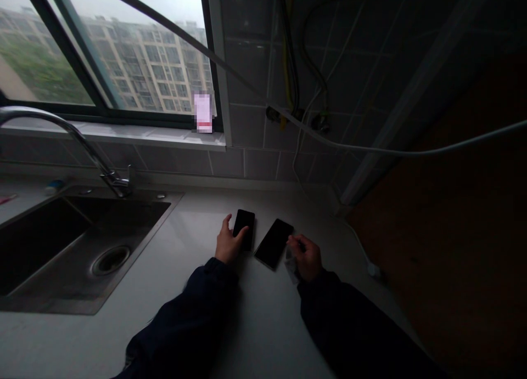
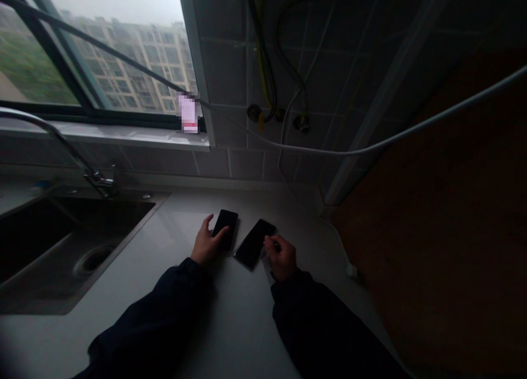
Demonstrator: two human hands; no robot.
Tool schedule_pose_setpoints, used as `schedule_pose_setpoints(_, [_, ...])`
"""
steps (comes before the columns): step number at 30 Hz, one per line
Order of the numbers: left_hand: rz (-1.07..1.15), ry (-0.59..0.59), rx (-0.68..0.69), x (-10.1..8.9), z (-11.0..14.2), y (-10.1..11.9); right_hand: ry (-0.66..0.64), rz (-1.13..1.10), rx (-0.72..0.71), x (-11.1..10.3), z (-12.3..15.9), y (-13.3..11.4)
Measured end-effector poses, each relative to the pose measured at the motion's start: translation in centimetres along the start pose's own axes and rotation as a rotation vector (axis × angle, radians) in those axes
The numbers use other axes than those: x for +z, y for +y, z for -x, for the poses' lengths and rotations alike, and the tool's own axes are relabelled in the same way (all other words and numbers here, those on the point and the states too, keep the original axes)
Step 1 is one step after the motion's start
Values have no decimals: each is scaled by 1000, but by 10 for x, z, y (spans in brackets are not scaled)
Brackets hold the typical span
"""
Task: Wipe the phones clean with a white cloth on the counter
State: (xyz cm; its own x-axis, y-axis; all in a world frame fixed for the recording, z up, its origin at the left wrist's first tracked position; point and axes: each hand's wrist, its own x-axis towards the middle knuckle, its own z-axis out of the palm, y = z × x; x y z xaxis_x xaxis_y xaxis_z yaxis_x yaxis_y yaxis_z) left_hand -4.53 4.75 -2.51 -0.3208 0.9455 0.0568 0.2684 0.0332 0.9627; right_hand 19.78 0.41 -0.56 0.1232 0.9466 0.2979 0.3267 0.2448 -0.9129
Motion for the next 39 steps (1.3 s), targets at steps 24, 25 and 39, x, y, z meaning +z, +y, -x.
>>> schedule_pose_setpoints(24, [-571, -24, 403, 21, 27, 1, -18, 28, 30, -1, -6, 6])
schedule_pose_setpoints(25, [-599, -21, 400, 21, 29, 2, -21, 26, 37, -1, -6, 6])
schedule_pose_setpoints(39, [-804, 23, 354, 17, 34, 19, -42, -75, 244, -3, -15, 25])
